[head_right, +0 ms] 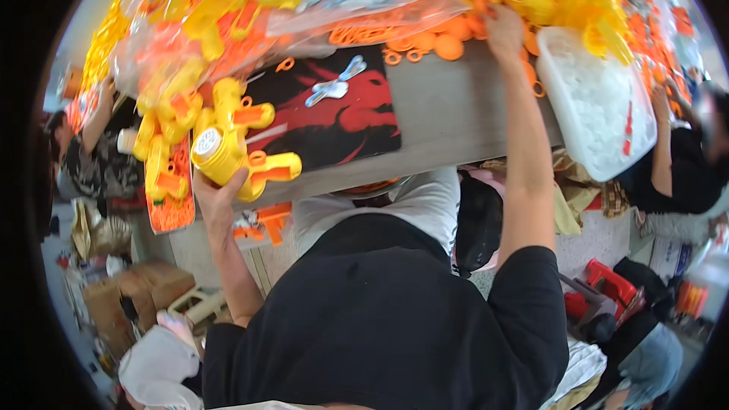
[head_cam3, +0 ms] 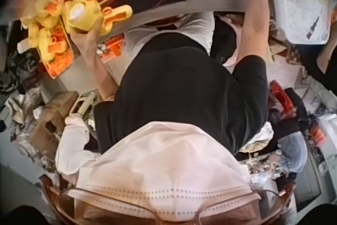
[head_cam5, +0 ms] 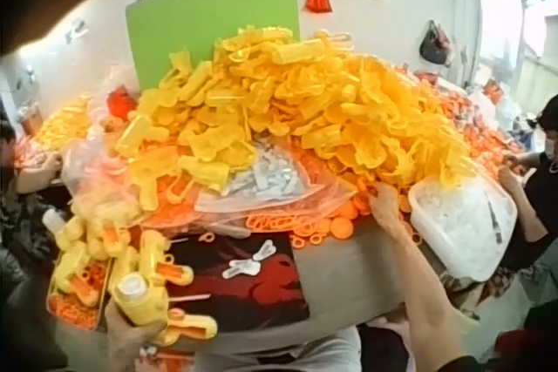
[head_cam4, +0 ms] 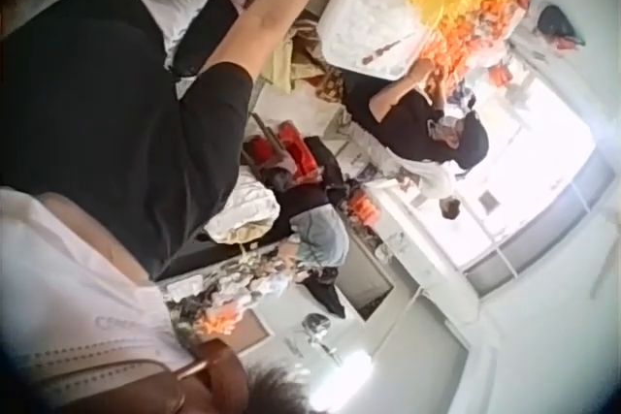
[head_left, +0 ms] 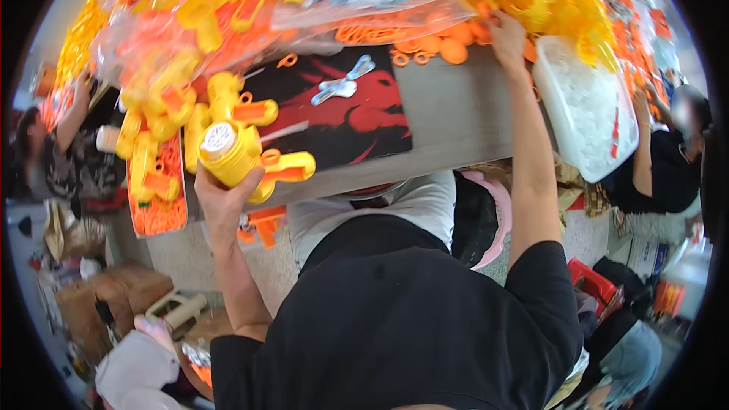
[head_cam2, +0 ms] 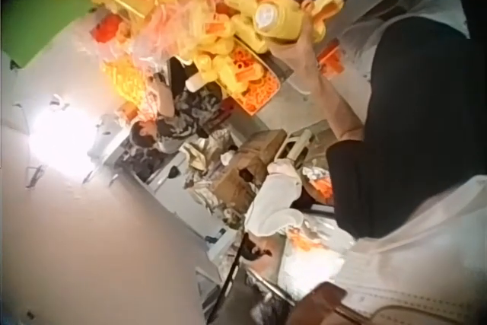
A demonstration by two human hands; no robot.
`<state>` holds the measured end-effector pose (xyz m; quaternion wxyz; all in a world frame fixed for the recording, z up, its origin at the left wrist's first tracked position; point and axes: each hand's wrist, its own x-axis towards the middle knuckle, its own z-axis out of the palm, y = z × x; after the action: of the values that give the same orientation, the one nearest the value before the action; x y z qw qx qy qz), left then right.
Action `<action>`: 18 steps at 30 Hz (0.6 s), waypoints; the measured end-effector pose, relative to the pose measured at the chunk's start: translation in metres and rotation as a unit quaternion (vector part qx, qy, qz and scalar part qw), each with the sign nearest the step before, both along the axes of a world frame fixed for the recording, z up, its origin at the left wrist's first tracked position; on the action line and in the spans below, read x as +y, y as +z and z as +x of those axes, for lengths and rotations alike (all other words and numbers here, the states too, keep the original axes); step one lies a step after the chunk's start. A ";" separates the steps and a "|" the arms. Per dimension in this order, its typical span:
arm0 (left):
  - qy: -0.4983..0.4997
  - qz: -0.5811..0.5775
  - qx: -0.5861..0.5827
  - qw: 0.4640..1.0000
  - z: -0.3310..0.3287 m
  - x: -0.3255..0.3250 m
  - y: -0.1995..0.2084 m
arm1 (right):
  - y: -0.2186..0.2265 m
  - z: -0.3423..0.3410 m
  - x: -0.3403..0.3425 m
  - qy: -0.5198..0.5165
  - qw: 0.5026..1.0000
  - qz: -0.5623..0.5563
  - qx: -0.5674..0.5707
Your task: Assemble plastic components onto yellow toy guns at a factory workbench.
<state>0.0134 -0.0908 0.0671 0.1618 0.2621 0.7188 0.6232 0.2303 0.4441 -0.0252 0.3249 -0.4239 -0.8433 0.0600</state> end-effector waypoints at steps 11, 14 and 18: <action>-0.038 -0.036 0.070 0.996 0.000 0.012 0.010 | 0.048 0.004 -0.204 0.356 0.925 -0.129 -0.027; -0.112 -0.044 0.143 0.982 -0.002 0.041 0.013 | 0.032 -0.016 -0.223 0.433 0.889 -0.067 -0.134; -0.135 -0.074 0.282 0.947 -0.001 0.063 0.000 | 0.035 -0.015 -0.231 0.419 0.890 -0.105 -0.143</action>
<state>0.0122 -0.0278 0.0675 0.0539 0.5094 0.7371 0.4408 0.2157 0.2129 0.0093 0.0991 -0.0667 -0.9687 0.2178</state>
